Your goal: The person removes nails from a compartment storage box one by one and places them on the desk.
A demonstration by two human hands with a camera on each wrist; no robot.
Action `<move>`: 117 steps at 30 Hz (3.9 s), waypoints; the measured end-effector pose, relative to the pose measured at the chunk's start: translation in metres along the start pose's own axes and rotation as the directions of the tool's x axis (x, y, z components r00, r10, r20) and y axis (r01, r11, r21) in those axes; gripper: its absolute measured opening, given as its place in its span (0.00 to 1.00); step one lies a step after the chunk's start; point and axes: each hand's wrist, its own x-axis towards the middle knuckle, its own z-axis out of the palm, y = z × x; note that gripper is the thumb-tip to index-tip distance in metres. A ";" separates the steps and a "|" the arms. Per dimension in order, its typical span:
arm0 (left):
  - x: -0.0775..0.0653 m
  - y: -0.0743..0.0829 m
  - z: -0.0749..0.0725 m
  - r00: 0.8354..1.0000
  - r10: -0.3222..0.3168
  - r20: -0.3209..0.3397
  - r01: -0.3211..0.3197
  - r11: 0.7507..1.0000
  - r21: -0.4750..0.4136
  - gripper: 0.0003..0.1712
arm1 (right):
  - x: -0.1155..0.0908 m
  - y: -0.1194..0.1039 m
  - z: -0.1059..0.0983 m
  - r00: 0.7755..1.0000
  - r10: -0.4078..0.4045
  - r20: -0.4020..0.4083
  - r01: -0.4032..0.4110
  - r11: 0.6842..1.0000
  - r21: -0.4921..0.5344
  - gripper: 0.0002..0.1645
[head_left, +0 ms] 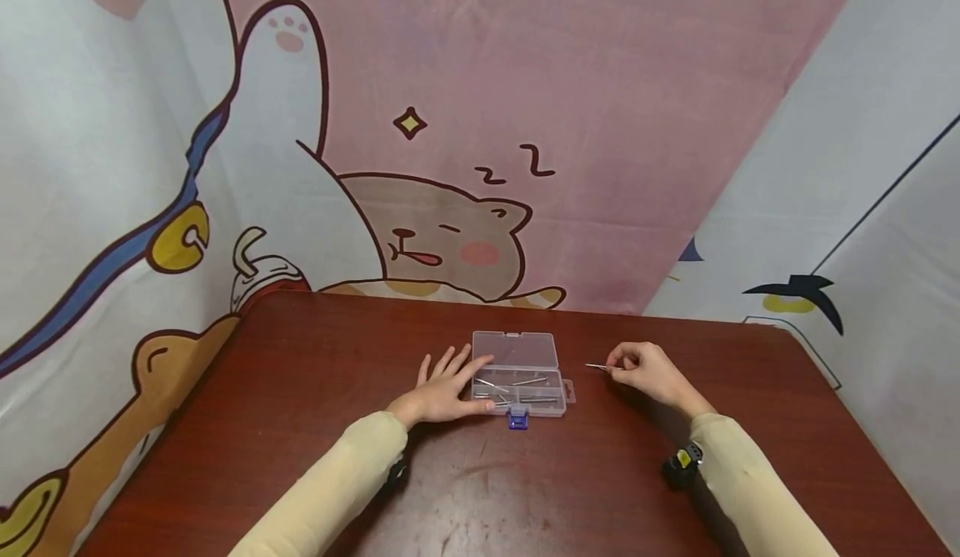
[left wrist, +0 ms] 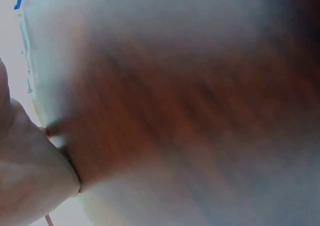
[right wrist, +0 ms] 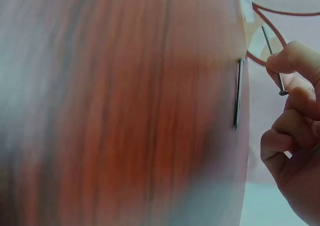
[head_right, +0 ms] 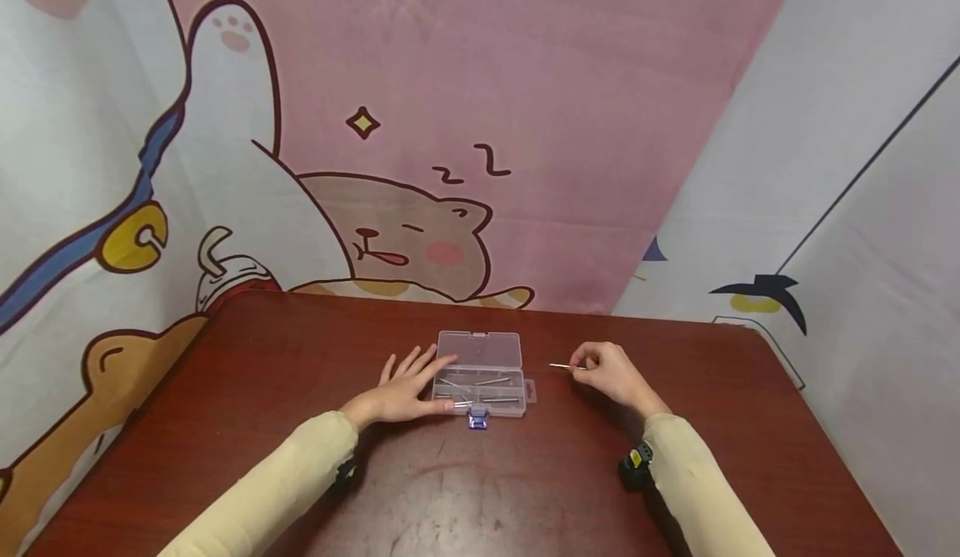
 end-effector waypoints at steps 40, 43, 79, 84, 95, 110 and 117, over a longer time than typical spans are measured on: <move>0.000 -0.001 0.000 1.000 -0.005 0.005 0.005 1.000 0.010 0.45 | -0.013 0.008 -0.001 0.994 0.058 -0.087 -0.056 0.998 0.033 0.05; 0.000 -0.001 0.001 1.000 -0.005 0.006 0.005 1.000 0.015 0.45 | -0.012 0.003 0.004 0.995 0.038 -0.092 -0.033 0.998 0.051 0.04; 0.004 -0.005 0.001 1.000 0.003 0.007 -0.003 1.000 0.001 0.47 | -0.001 -0.096 0.045 0.987 -0.159 -0.008 0.158 0.970 0.185 0.10; 0.003 -0.003 0.001 1.000 -0.004 0.011 0.004 1.000 0.009 0.47 | 0.005 -0.098 0.052 0.988 -0.149 0.034 0.141 0.974 0.180 0.08; 0.002 -0.001 0.000 1.000 -0.014 0.014 0.014 1.000 0.022 0.46 | 0.027 -0.060 0.069 0.985 -0.146 0.093 0.135 0.984 0.118 0.07; 0.002 0.000 -0.001 1.000 -0.012 0.018 0.012 1.000 0.025 0.46 | 0.041 -0.058 0.066 0.959 -0.198 0.205 0.179 0.978 0.105 0.07; 0.002 0.001 0.000 1.000 -0.015 0.014 0.014 1.000 0.022 0.46 | 0.043 -0.058 0.067 0.960 -0.179 0.215 0.159 0.981 0.109 0.04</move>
